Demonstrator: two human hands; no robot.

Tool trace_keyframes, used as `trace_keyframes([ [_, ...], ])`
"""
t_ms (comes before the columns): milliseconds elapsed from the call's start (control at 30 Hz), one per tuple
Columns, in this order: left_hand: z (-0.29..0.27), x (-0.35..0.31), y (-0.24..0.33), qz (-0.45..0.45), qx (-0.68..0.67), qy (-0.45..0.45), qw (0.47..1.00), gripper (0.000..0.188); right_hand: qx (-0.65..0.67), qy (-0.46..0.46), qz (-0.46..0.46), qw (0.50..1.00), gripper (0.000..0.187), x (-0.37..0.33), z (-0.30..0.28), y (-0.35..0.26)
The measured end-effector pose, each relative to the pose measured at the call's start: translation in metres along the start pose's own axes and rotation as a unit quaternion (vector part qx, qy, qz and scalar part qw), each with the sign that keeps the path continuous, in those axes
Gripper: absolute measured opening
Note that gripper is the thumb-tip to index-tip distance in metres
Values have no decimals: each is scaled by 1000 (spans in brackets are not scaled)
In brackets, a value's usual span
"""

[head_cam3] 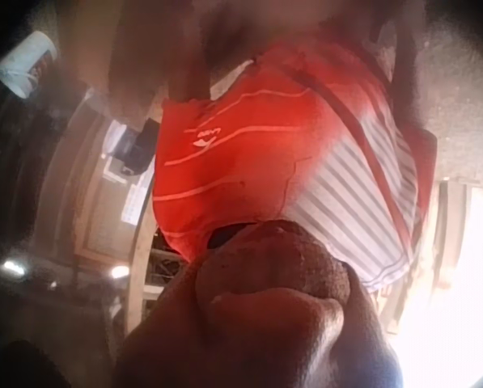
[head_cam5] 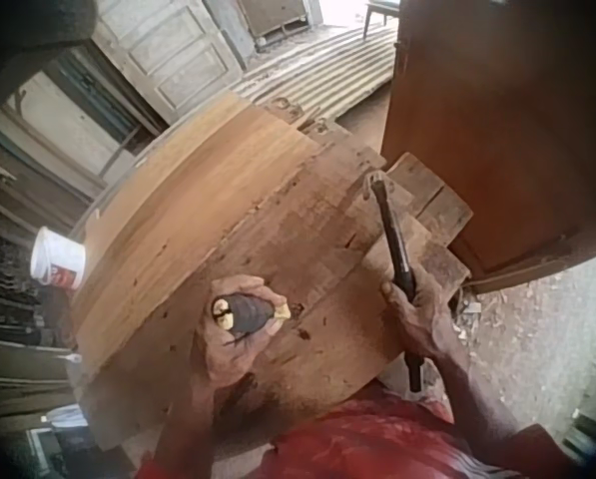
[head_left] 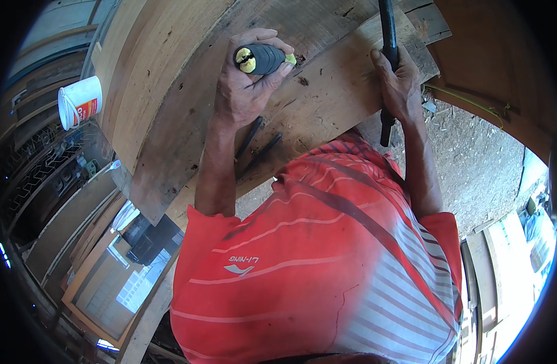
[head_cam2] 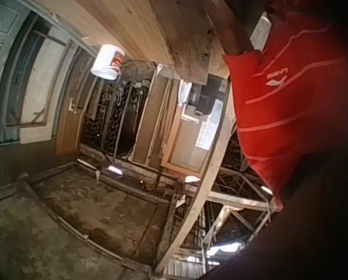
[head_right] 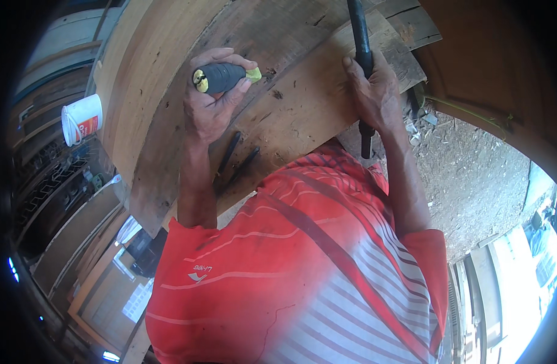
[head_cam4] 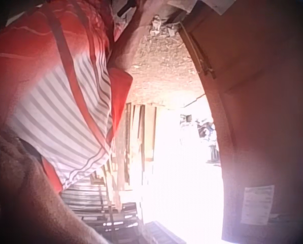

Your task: The person positions wooden boards on a table, then extracts embedded nails from a board using a screwdriver, a hammer, and pliers.

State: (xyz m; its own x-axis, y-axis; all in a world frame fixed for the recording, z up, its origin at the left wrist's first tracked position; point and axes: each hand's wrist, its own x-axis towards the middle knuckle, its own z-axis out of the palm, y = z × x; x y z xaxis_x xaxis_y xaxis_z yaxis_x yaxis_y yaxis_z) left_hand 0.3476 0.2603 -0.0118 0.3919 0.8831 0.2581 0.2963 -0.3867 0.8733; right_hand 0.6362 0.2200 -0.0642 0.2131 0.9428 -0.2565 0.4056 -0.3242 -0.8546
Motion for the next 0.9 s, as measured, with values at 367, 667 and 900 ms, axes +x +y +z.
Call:
trace_keyframes([
  [367,-5,3,5,45,63,-29,997,47,1,1,-11,1000,45,2,1,6],
  [667,-3,-4,7,-9,-1,-30,999,46,17,-2,-15,1000,47,0,2,5],
  [900,-11,16,5,23,64,-117,991,46,12,5,-28,1000,48,2,1,9],
])
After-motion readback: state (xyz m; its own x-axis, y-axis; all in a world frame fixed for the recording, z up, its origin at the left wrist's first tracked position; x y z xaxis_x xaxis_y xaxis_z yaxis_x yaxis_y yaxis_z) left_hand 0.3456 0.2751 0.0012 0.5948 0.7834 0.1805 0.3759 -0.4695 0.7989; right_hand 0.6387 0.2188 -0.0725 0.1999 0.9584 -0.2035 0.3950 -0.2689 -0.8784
